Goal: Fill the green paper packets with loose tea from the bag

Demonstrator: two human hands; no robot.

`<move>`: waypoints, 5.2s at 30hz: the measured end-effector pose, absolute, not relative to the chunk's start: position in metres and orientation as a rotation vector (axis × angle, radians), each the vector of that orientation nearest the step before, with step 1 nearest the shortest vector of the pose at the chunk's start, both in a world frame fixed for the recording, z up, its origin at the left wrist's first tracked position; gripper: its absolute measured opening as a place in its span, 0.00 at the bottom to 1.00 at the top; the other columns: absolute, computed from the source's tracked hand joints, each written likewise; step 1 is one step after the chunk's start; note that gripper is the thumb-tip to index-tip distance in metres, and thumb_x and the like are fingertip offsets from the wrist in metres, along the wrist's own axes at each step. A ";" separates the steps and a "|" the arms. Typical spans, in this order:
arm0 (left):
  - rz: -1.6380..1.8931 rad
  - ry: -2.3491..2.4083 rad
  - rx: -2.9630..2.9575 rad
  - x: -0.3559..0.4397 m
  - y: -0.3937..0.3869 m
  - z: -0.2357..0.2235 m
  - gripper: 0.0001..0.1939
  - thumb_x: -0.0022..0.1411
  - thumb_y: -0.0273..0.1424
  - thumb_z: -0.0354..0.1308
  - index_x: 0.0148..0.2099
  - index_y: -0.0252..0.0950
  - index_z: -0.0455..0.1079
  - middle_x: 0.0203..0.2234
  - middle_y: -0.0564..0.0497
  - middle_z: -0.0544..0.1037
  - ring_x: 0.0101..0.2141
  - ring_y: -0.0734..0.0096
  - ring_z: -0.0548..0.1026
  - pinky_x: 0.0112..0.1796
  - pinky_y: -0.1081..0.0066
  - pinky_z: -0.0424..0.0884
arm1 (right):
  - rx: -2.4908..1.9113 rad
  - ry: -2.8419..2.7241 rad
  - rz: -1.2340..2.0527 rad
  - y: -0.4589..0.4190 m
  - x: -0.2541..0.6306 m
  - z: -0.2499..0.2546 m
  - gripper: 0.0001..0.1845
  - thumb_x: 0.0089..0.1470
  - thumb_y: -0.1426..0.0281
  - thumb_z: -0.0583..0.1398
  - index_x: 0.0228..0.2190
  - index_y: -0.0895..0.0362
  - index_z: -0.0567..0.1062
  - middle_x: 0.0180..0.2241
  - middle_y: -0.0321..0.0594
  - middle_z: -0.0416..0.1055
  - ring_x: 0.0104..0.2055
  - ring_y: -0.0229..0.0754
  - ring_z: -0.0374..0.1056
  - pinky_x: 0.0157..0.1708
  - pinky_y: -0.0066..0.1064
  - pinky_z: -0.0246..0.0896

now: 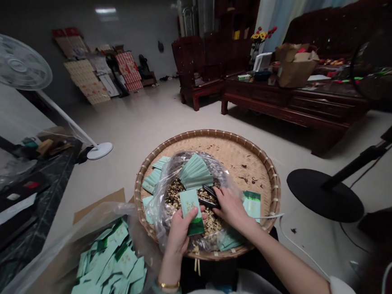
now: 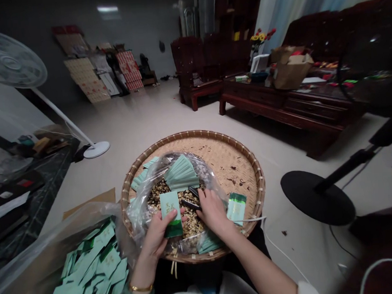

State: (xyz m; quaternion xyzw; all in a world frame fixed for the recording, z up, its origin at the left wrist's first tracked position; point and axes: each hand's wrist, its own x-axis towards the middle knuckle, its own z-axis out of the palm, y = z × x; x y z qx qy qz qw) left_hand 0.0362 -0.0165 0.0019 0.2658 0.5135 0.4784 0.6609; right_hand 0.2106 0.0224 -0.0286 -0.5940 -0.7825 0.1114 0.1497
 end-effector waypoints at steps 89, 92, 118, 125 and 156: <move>1.112 1.322 0.809 0.008 -0.014 0.006 0.24 0.40 0.48 0.67 0.25 0.28 0.73 0.15 0.50 0.74 0.17 0.75 0.72 0.20 0.77 0.71 | -1.033 -1.276 1.733 0.042 0.228 0.018 0.24 0.40 0.59 0.67 0.39 0.60 0.76 0.26 0.36 0.72 0.23 0.34 0.65 0.26 0.29 0.62; 1.141 1.320 0.777 0.007 -0.013 0.006 0.24 0.41 0.47 0.67 0.26 0.29 0.73 0.14 0.50 0.74 0.18 0.74 0.73 0.19 0.77 0.71 | -1.042 -1.257 1.727 0.044 0.238 0.013 0.27 0.42 0.58 0.66 0.42 0.60 0.74 0.27 0.37 0.72 0.24 0.35 0.66 0.28 0.30 0.63; 0.939 1.265 1.020 0.022 -0.020 0.006 0.18 0.47 0.44 0.64 0.22 0.32 0.73 0.14 0.54 0.71 0.16 0.76 0.68 0.19 0.77 0.67 | -1.211 -1.701 0.779 0.041 0.206 0.004 0.23 0.55 0.55 0.54 0.17 0.56 0.62 0.17 0.33 0.57 0.22 0.35 0.53 0.23 0.27 0.48; 1.470 1.056 0.683 0.013 -0.024 0.005 0.19 0.40 0.45 0.69 0.27 0.36 0.74 0.20 0.53 0.77 0.19 0.73 0.73 0.20 0.76 0.68 | -1.176 -1.263 1.296 0.058 0.218 -0.005 0.29 0.52 0.43 0.49 0.33 0.56 0.69 0.21 0.35 0.63 0.20 0.36 0.60 0.17 0.26 0.54; 1.122 1.293 0.969 0.029 -0.018 0.001 0.13 0.44 0.36 0.67 0.31 0.32 0.78 0.25 0.49 0.80 0.27 0.68 0.75 0.31 0.72 0.69 | -0.826 -1.575 0.780 0.022 0.201 0.002 0.14 0.55 0.75 0.53 0.40 0.55 0.75 0.41 0.45 0.75 0.42 0.42 0.72 0.37 0.33 0.71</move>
